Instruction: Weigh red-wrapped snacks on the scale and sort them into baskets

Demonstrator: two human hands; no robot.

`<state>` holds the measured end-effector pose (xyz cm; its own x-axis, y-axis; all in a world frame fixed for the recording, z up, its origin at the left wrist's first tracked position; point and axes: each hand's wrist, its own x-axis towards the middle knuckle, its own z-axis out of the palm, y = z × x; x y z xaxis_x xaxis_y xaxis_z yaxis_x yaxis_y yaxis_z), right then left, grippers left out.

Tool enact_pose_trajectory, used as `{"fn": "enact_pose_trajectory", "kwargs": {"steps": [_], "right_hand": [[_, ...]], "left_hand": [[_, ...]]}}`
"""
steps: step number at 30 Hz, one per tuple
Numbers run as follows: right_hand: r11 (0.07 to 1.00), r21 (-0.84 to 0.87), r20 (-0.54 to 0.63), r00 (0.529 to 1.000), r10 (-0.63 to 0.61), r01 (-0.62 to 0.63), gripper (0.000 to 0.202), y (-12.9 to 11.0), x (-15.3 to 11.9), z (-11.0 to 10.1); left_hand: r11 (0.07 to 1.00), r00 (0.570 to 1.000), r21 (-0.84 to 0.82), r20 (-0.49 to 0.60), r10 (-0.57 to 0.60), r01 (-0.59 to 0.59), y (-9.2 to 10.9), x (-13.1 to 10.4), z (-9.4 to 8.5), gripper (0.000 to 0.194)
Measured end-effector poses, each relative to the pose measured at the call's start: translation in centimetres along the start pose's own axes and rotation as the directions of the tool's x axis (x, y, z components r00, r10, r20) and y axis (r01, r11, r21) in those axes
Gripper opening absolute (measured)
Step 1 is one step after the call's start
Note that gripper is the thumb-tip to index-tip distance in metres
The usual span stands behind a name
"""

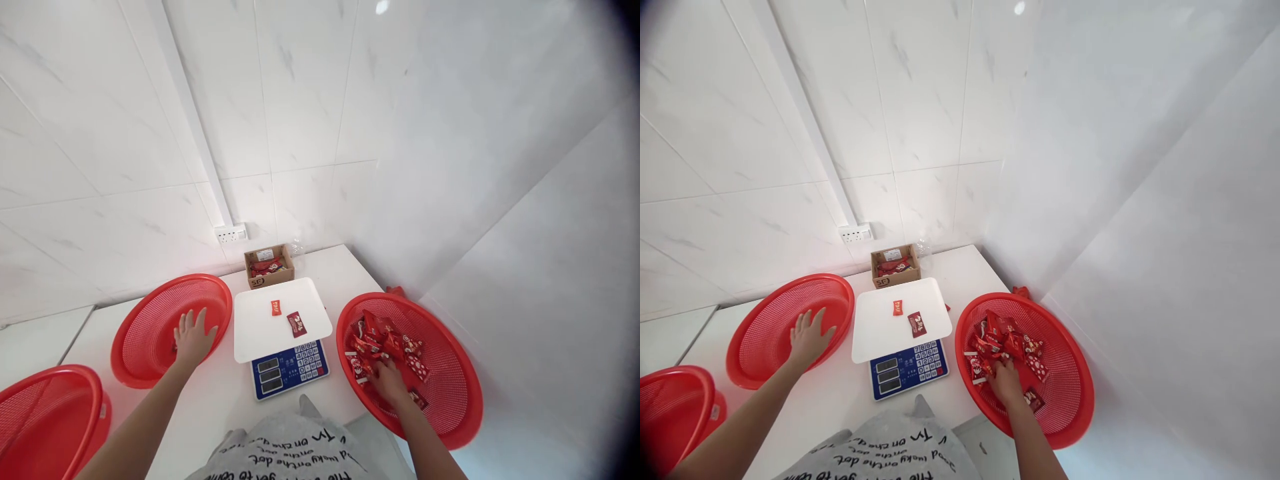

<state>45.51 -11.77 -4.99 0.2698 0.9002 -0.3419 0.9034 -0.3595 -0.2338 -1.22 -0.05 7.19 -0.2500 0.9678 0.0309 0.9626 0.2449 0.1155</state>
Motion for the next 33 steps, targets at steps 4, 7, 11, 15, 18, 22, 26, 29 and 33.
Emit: {"fn": "enact_pose_trajectory", "kwargs": {"steps": [4,7,11,15,18,22,26,29,33], "right_hand": [[1.000,0.025,0.006,1.000,0.015,-0.015,0.031,0.1,0.1,0.1],[0.999,0.036,-0.002,1.000,0.017,-0.017,0.030,0.1,0.1,0.1],[0.998,0.054,-0.014,1.000,0.019,-0.018,0.025,0.0,-0.1,0.0],[0.997,0.069,-0.025,0.999,0.020,-0.018,0.024,-0.1,-0.2,-0.1],[0.997,0.077,-0.033,0.999,0.011,-0.008,0.025,-0.1,-0.3,-0.1],[0.997,0.080,-0.037,0.999,0.008,-0.005,0.025,-0.2,-0.3,-0.1],[0.997,0.075,-0.034,0.999,0.007,-0.004,0.025,-0.2,-0.4,-0.3],[0.997,0.073,-0.021,1.000,0.002,0.000,0.026,-0.3,-0.6,-0.5],[0.997,0.076,-0.016,1.000,0.002,-0.001,0.026,-0.5,-0.6,-0.8]], "left_hand": [[0.954,0.949,-0.059,0.100,0.300,-0.295,5.7,-0.5,2.1,0.059],[0.875,0.844,-0.201,0.238,0.480,-0.441,10.9,-1.1,3.2,0.068],[0.859,0.792,-0.292,0.345,0.505,-0.420,15.3,-1.1,4.2,0.082],[0.816,0.750,-0.337,0.335,0.571,-0.470,16.3,-1.1,4.6,0.069],[0.775,0.727,-0.390,0.301,0.618,-0.497,15.9,-1.7,4.6,0.053],[0.796,0.794,-0.443,0.254,0.552,-0.411,14.6,-2.5,4.4,0.039],[0.818,0.883,-0.504,0.203,0.423,-0.276,12.6,-2.7,3.8,0.029],[0.811,0.938,-0.557,0.150,0.313,-0.182,10.3,-2.3,2.6,0.024],[0.828,0.995,-0.560,0.085,0.055,0.002,5.8,-1.0,-0.3,0.035]]}}
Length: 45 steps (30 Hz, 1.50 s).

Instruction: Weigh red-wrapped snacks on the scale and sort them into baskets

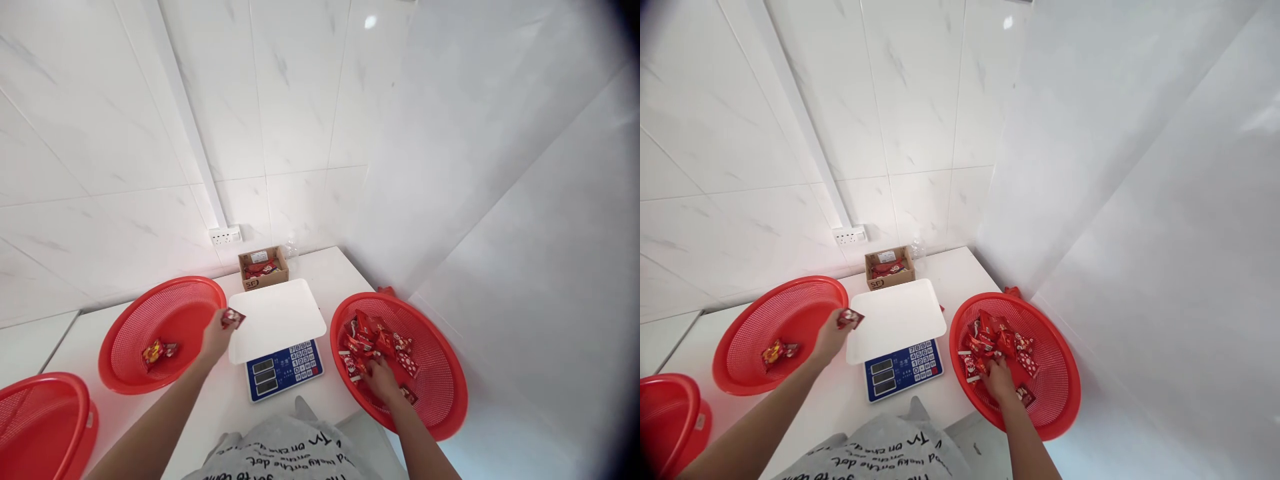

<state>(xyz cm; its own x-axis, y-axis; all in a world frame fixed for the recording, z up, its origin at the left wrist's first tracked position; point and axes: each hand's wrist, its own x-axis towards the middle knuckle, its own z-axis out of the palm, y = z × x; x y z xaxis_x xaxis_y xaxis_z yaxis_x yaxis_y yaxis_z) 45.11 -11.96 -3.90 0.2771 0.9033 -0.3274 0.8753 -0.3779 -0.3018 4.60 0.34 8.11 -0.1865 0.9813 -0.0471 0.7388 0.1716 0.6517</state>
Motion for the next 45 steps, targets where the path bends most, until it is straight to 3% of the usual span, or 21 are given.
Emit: {"fn": "enact_pose_trajectory", "kwargs": {"steps": [4,7,14,18,21,27,31,34,41,45], "right_hand": [[1.000,0.016,0.007,1.000,0.018,-0.018,0.029,-0.2,0.0,-0.2],[0.999,0.040,0.005,1.000,0.025,-0.025,0.032,-0.5,-0.1,-0.4],[0.992,0.117,0.064,0.997,0.039,-0.046,0.022,-0.4,-0.7,-1.4],[0.986,0.152,0.173,0.984,0.045,-0.072,0.016,0.3,-2.1,-2.6],[0.981,0.177,0.238,0.971,0.033,-0.076,0.015,0.5,-2.8,-3.8],[0.967,0.255,0.083,0.996,-0.017,-0.004,0.047,-1.7,-0.1,-5.0],[0.969,0.242,0.099,0.995,0.021,-0.044,0.068,-3.3,1.9,-4.1],[0.972,0.226,0.124,0.992,0.033,-0.060,0.073,-3.6,1.9,-3.1],[0.972,0.234,0.173,0.983,-0.061,0.019,0.039,-1.6,-0.5,-2.5],[0.971,0.239,0.162,0.985,-0.058,0.017,0.033,-1.1,-0.8,-2.7]], "left_hand": [[0.979,0.972,0.023,-0.126,-0.199,0.204,-1.9,0.1,-4.9,0.055],[0.970,0.964,0.050,-0.131,-0.230,0.238,-2.9,-0.4,-5.9,0.071],[0.995,1.000,0.099,-0.028,0.011,-0.008,-4.8,-1.5,-1.6,0.072],[0.968,0.977,0.145,-0.026,0.211,-0.205,-4.8,-2.1,0.3,0.067],[0.941,0.960,0.197,0.008,0.279,-0.275,-4.5,-2.9,1.1,0.065],[0.886,0.914,0.224,0.080,0.399,-0.406,-3.9,-5.3,2.6,0.060],[0.868,0.892,0.210,0.130,0.432,-0.451,-3.4,-6.9,3.4,0.055],[0.864,0.885,0.194,0.145,0.443,-0.464,-3.6,-7.6,3.6,0.053],[0.868,0.882,0.184,0.201,0.426,-0.461,-4.8,-7.5,3.8,0.053],[0.861,0.873,0.177,0.205,0.442,-0.477,-4.4,-7.2,4.1,0.051]]}}
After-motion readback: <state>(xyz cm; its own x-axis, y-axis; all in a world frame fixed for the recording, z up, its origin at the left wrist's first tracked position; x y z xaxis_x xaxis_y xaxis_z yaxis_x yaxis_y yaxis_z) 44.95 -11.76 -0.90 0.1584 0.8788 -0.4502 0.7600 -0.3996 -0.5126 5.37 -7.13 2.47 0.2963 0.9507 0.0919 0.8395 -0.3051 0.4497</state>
